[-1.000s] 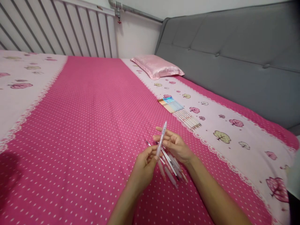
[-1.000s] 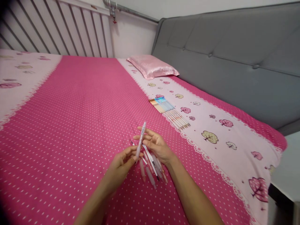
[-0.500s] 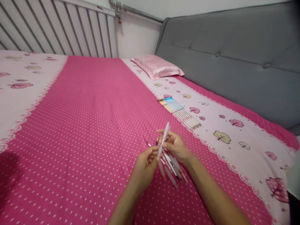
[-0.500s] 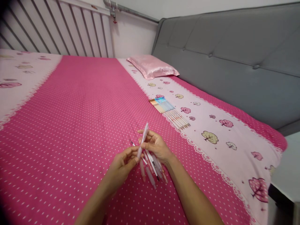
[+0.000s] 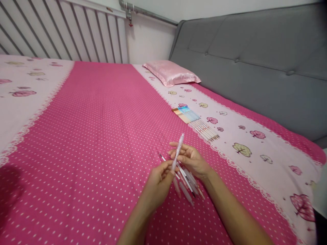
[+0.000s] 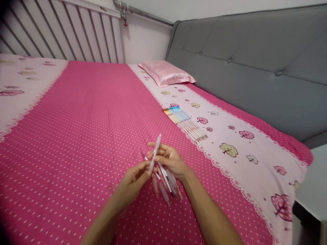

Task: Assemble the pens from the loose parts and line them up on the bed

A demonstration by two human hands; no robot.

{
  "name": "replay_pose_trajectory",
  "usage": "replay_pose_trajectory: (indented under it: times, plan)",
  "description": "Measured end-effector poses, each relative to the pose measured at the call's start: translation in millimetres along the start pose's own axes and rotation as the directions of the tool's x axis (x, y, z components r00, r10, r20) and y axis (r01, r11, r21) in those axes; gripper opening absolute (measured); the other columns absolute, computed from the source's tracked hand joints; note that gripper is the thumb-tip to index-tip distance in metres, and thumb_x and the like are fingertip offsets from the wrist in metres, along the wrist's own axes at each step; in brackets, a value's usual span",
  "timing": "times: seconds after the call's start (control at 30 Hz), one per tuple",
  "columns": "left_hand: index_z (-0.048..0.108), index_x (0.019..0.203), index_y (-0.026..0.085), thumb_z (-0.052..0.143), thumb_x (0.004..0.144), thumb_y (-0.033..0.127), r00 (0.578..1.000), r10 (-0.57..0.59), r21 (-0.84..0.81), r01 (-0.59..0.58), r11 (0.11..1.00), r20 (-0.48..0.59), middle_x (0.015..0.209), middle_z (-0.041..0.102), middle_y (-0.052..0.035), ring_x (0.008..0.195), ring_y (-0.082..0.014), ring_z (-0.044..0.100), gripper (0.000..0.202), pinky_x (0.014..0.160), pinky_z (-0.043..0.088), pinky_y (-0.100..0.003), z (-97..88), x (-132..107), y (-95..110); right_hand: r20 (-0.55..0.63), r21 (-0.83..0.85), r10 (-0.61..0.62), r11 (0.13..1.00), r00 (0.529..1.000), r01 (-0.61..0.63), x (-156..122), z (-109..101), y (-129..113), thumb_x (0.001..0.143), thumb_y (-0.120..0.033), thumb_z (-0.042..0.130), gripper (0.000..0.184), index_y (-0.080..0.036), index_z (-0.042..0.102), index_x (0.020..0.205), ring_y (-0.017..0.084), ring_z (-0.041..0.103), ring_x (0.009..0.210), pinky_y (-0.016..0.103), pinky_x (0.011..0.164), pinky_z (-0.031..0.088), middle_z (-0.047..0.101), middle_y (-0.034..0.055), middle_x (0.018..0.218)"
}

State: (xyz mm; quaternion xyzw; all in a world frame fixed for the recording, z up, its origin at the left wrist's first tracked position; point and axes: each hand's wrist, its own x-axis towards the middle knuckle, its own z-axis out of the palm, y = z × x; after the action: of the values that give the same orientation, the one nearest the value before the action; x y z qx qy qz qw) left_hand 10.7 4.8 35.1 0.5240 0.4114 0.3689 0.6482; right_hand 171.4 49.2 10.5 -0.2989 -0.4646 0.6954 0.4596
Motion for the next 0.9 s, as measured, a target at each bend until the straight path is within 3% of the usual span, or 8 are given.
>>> replay_pose_trajectory:
  times: [0.17, 0.57, 0.7, 0.8, 0.9]
  plan:
    - [0.067, 0.095, 0.013, 0.055, 0.081, 0.026, 0.999, 0.045, -0.041, -0.044, 0.998, 0.011, 0.094, 0.069, -0.0070, 0.090, -0.0207, 0.061, 0.022, 0.079, 0.046, -0.029, 0.7, 1, -2, -0.003, -0.018, -0.004, 1.000, 1.000, 0.004, -1, -1, 0, 0.070, -0.017, 0.072, 0.044, -0.021, 0.061, 0.112, 0.014, 0.064, 0.086, 0.023, 0.070, 0.051, 0.069, 0.0030, 0.083]
    - [0.069, 0.095, 0.013, 0.062, 0.076, 0.028, 0.995, 0.024, 0.010, -0.023, 1.000, -0.095, 0.084, 0.070, -0.0077, 0.076, -0.0191, 0.062, 0.026, 0.071, 0.049, -0.031, 0.4, 1, -5, -0.047, 0.031, 0.031, 0.999, 0.998, -0.029, 0, 2, 1, 0.064, -0.018, 0.077, 0.039, -0.020, 0.066, 0.101, 0.012, 0.064, 0.067, 0.022, 0.061, 0.051, 0.069, 0.0021, 0.077]
    - [0.066, 0.099, 0.013, 0.054, 0.081, 0.035, 1.000, -0.004, 0.017, 0.005, 1.000, -0.021, 0.086, 0.068, -0.0077, 0.075, -0.0178, 0.061, 0.031, 0.070, 0.047, -0.030, 0.4, -1, -3, -0.100, 0.126, 0.012, 0.992, 0.995, 0.001, 0, 1, -2, 0.063, -0.017, 0.077, 0.045, -0.021, 0.064, 0.107, 0.009, 0.061, 0.065, 0.019, 0.059, 0.049, 0.068, 0.0002, 0.077]
    - [0.067, 0.087, 0.012, 0.046, 0.085, 0.041, 0.997, -0.041, 0.002, 0.041, 0.999, 0.071, 0.078, 0.067, -0.0077, 0.072, -0.0178, 0.061, 0.036, 0.070, 0.047, -0.030, 0.4, -2, -1, -0.179, 0.180, -0.021, 0.982, 0.984, 0.054, 1, -4, -4, 0.063, -0.018, 0.077, 0.048, -0.022, 0.063, 0.108, 0.010, 0.061, 0.069, 0.020, 0.063, 0.049, 0.068, -0.0004, 0.079]
    - [0.066, 0.081, 0.012, 0.047, 0.084, 0.041, 0.994, -0.064, -0.017, 0.066, 0.998, 0.085, 0.071, 0.066, -0.0052, 0.068, -0.0164, 0.059, 0.035, 0.067, 0.045, -0.028, 0.7, -3, 2, -0.201, 0.210, -0.040, 0.974, 0.979, 0.083, 2, -8, -4, 0.063, -0.018, 0.077, 0.049, -0.023, 0.062, 0.109, 0.010, 0.061, 0.072, 0.022, 0.070, 0.050, 0.068, -0.0015, 0.079]
